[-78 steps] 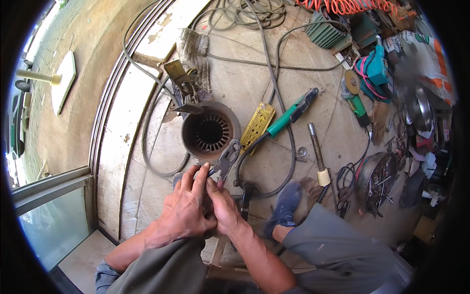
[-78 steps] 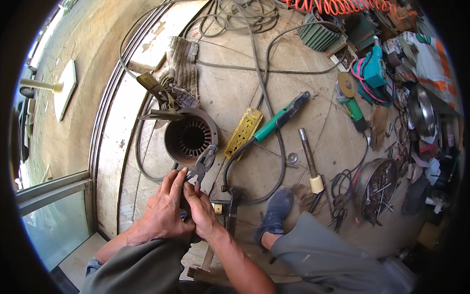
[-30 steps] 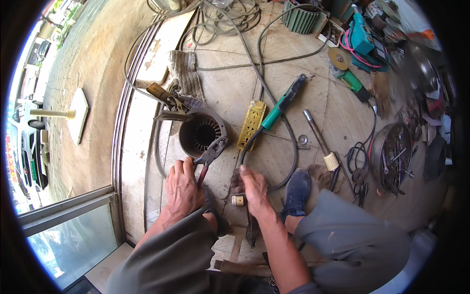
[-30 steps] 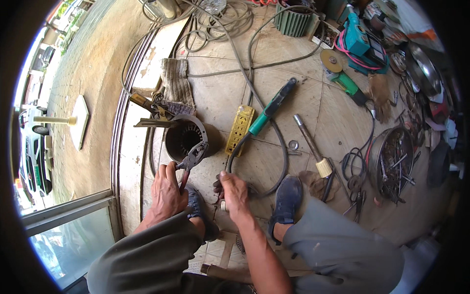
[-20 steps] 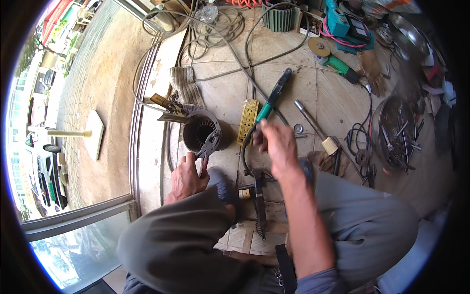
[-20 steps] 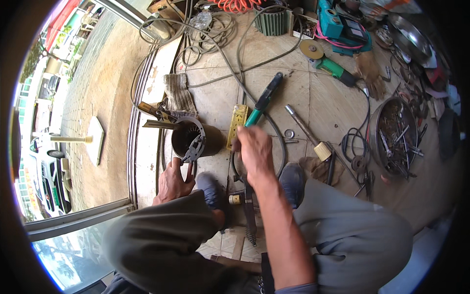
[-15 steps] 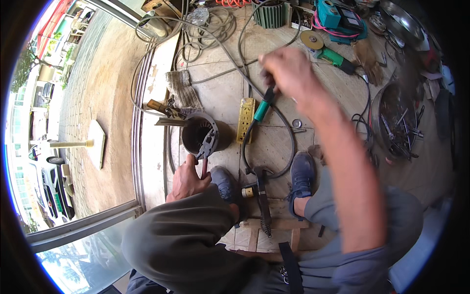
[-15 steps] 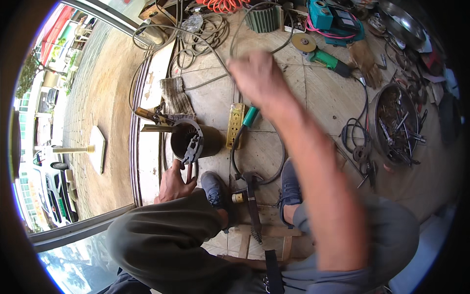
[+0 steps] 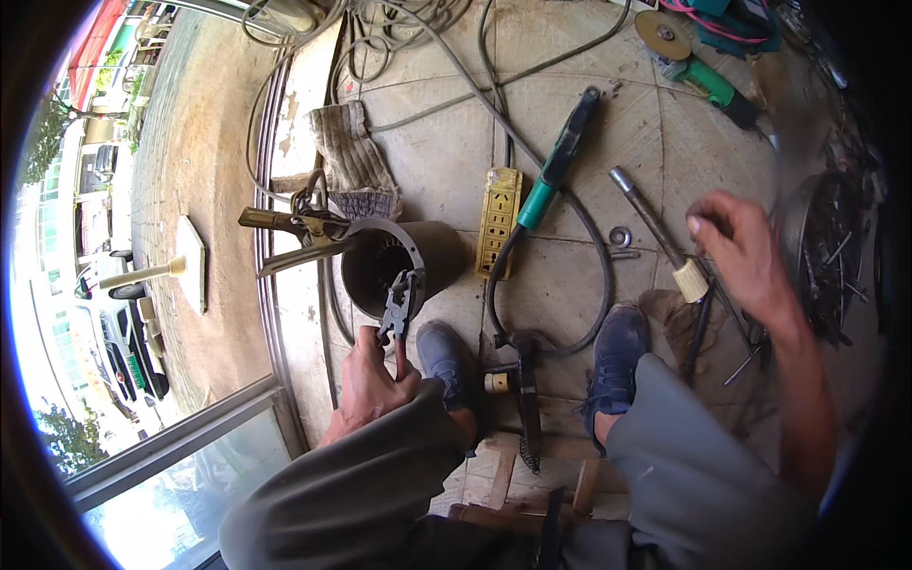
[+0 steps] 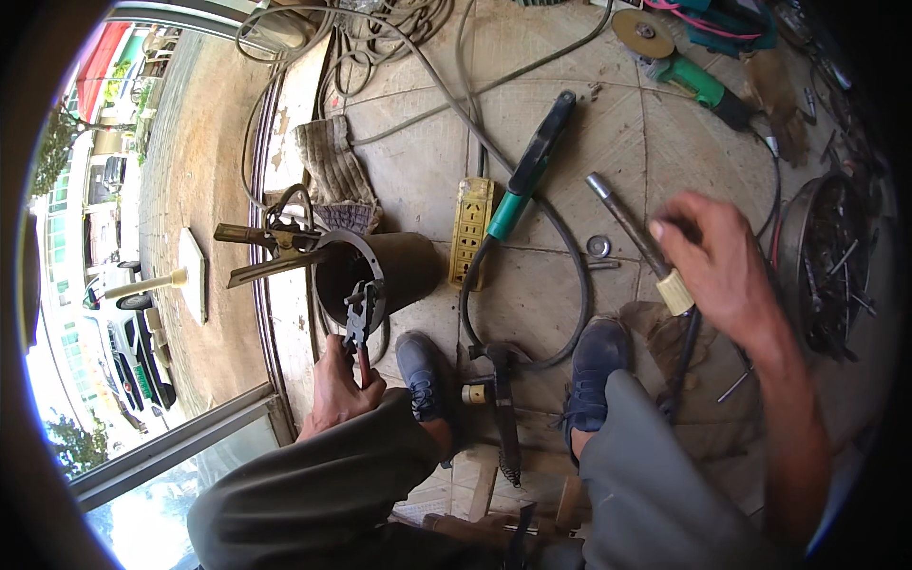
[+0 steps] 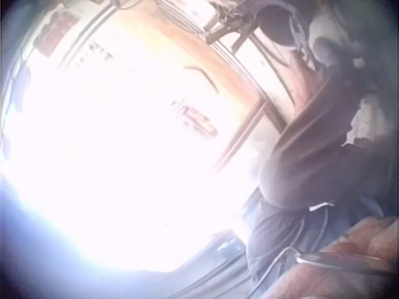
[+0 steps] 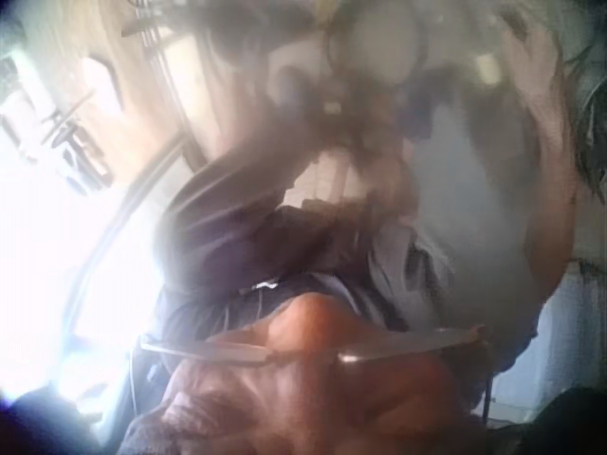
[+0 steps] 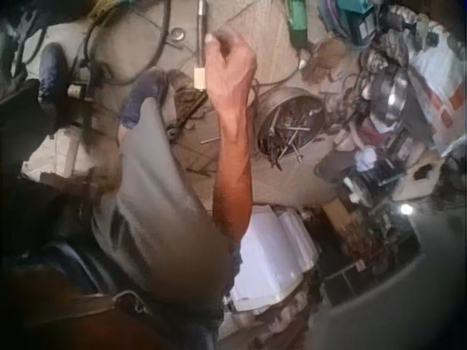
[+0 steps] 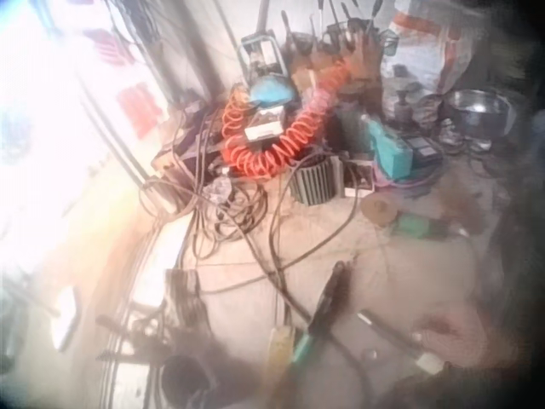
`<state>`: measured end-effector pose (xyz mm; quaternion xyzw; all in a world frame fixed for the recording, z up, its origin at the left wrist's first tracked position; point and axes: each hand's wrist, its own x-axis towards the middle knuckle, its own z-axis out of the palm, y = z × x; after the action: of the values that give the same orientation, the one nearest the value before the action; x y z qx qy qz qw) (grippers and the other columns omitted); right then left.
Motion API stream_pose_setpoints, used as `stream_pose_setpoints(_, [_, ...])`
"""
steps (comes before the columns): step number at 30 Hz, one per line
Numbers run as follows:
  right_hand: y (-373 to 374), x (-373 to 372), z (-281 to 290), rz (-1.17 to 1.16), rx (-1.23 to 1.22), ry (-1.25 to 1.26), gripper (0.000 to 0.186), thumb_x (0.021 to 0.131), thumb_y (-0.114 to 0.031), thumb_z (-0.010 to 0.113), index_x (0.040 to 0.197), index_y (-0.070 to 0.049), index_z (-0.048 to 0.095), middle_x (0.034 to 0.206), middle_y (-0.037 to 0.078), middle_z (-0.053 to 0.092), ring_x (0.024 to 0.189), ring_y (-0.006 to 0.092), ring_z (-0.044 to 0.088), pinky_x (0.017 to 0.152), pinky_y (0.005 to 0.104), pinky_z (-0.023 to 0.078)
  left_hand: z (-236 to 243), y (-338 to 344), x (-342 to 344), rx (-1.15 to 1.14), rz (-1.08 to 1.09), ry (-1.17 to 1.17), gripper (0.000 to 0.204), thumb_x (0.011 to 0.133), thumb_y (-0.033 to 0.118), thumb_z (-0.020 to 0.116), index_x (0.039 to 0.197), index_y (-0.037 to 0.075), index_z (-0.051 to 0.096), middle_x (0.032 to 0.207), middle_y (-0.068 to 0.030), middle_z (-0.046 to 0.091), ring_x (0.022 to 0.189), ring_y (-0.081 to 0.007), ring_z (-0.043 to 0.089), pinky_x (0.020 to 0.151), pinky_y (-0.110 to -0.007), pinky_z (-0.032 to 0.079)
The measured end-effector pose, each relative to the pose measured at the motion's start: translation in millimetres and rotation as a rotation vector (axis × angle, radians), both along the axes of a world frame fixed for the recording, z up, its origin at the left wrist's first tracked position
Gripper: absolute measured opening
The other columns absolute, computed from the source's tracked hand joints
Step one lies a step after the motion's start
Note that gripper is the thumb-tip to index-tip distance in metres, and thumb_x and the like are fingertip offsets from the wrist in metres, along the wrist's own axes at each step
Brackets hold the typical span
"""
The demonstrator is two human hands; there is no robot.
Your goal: The person sits on the floor of a workshop and uses pliers and a hammer to adjust and shape a cylindrical metal part. They repeatedly grip, bend, and strike the metal component while surrounded by various tools and equipment.
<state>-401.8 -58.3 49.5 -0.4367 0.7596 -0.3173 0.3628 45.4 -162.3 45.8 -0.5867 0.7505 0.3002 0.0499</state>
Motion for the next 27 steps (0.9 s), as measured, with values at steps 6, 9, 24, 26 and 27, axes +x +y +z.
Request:
stream_pose_setpoints(6, [82.8, 33.2, -102.8, -0.409, 0.008, -0.338, 0.014, 0.097, -0.009, 0.062, 0.097, 0.004, 0.066, 0.073, 0.002, 0.061, 0.066, 0.008, 0.059, 0.06, 0.0272, 0.047, 9.7, -2.4, -19.0, 0.148, 0.076, -0.055, 0.044, 0.068, 0.005, 0.074, 0.099, 0.0, 0.043, 0.073, -0.0074, 0.052, 0.067, -0.0117, 0.048, 0.059, -0.029, 0.046])
stream_pose_setpoints(9, [106.0, 47.8, -126.6, -0.405, 0.095, -0.255, 0.01, 0.096, -0.008, 0.064, 0.097, 0.002, 0.067, 0.072, 0.001, 0.062, 0.065, 0.0079, 0.059, 0.059, 0.0271, 0.046, 22.9, -2.8, -1.5, 0.167, 0.143, 0.037, 0.048, 0.067, 0.0, 0.075, 0.107, -0.002, 0.049, 0.085, -0.0215, 0.063, 0.079, -0.0258, 0.065, 0.07, -0.038, 0.053])
stream_pose_setpoints(24, [186.0, 51.7, -120.9, -0.484, 0.382, 0.274, 0.02, 0.088, -0.013, 0.072, 0.084, 0.002, 0.061, 0.073, 0.021, 0.067, 0.067, 0.0377, 0.067, 0.063, 0.0462, 0.05, 2.7, 2.5, -13.7, 0.002, 0.101, 0.016, 0.036, 0.069, 0.001, 0.061, 0.1, 0.001, 0.042, 0.067, -0.0044, 0.041, 0.061, -0.0127, 0.037, 0.051, -0.031, 0.035])
stream_pose_setpoints(26, [180.6, 48.3, -124.5, -0.39, 0.408, 0.27, 0.019, 0.088, -0.013, 0.071, 0.083, 0.002, 0.061, 0.073, 0.021, 0.067, 0.067, 0.0374, 0.067, 0.063, 0.0465, 0.05, 7.1, 0.9, 1.9, 0.129, 0.183, -0.043, 0.055, 0.065, 0.0, 0.067, 0.115, -0.001, 0.043, 0.085, -0.0086, 0.055, 0.074, -0.0152, 0.052, 0.067, -0.028, 0.047])
stream_pose_setpoints(27, [178.7, 51.7, -128.2, -0.383, 0.443, 0.258, 0.019, 0.088, -0.013, 0.071, 0.083, 0.002, 0.062, 0.072, 0.021, 0.067, 0.067, 0.0374, 0.067, 0.064, 0.0465, 0.05, 3.2, 5.9, 7.5, 0.097, 0.236, 0.002, 0.057, 0.064, 0.001, 0.067, 0.117, -0.002, 0.043, 0.088, -0.0087, 0.055, 0.078, -0.0152, 0.052, 0.07, -0.027, 0.047])
